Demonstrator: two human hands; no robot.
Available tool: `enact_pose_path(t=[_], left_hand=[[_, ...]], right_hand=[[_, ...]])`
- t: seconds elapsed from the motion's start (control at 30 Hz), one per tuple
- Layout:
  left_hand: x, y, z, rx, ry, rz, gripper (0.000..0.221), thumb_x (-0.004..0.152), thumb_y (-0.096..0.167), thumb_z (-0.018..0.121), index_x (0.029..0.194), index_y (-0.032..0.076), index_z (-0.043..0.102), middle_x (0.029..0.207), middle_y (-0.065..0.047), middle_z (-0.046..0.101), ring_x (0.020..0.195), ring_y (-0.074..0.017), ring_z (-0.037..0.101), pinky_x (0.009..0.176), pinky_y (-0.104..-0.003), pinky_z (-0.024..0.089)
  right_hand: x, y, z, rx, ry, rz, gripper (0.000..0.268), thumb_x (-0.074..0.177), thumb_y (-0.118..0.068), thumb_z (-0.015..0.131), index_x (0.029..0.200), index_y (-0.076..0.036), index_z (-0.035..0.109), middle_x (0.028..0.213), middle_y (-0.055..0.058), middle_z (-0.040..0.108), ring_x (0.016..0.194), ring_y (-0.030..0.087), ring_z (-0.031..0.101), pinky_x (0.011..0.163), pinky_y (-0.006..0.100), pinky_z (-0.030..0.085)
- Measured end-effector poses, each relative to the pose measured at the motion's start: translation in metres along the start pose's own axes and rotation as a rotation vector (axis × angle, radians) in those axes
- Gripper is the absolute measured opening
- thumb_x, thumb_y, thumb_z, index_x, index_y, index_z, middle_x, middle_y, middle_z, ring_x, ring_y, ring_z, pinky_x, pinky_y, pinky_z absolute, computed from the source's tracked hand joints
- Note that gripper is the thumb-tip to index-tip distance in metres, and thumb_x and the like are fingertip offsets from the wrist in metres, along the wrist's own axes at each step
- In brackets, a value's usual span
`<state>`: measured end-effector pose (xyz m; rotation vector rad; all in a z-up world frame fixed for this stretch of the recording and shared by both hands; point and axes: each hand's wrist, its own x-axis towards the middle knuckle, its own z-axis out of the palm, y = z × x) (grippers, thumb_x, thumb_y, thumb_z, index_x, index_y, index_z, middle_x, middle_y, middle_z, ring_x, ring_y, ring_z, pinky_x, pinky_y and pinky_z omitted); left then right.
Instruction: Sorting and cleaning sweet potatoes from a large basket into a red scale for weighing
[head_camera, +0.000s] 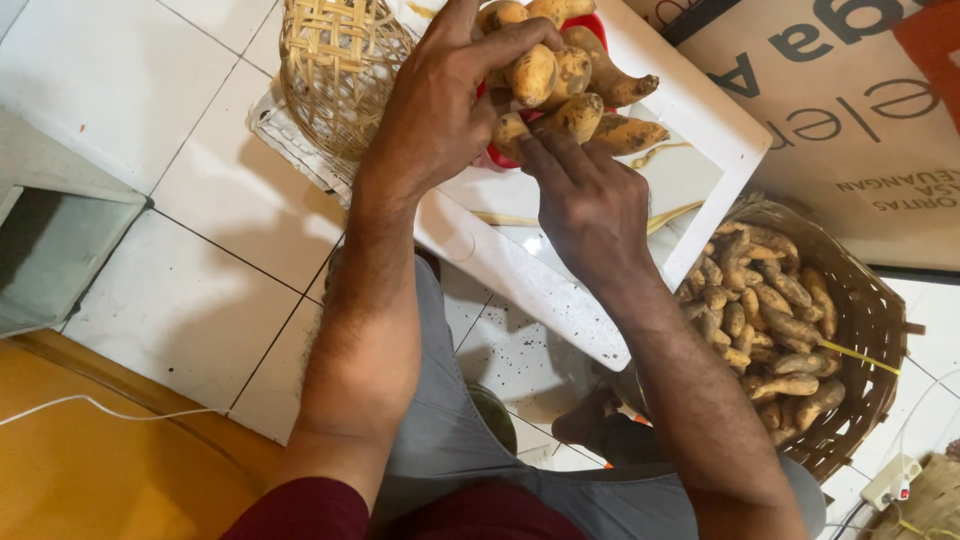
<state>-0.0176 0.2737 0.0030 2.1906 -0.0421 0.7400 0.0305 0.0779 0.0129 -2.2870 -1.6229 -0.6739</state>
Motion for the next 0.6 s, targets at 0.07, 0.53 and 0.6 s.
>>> enact_pose_path(t=[0.07,0.53,0.6], left_hand=[[0.001,0.006,-0.004,-0.014,0.015,0.018,0.068,0.074,-0.02,0.068,0.129,0.019,0.07,0.121,-0.009,0.056,0.107,-0.0257,0.063,0.086,-0.034,0.059],[0.003,0.02,-0.013,-0.074,0.017,0.071,0.05,0.068,-0.011,0.069,0.114,0.007,0.075,0.137,-0.009,0.057,0.118,-0.0309,0.067,0.101,-0.04,0.058],[0.004,0.019,-0.013,-0.089,0.01,0.08,0.05,0.065,-0.011,0.072,0.111,0.006,0.075,0.135,-0.009,0.058,0.113,-0.0269,0.068,0.095,-0.036,0.059]], right_hand=[[0.001,0.0,-0.004,0.008,0.007,0.007,0.014,0.094,0.002,0.078,0.106,-0.004,0.082,0.107,0.011,0.082,0.065,0.011,0.064,0.044,0.024,0.046],[0.01,-0.01,-0.02,0.095,0.039,0.064,0.021,0.09,0.008,0.077,0.108,-0.001,0.08,0.11,0.014,0.079,0.08,0.018,0.067,0.06,0.029,0.055],[0.012,-0.013,-0.025,0.162,0.038,0.07,0.019,0.089,0.007,0.08,0.107,0.004,0.077,0.107,0.016,0.076,0.08,0.022,0.065,0.064,0.033,0.054]])
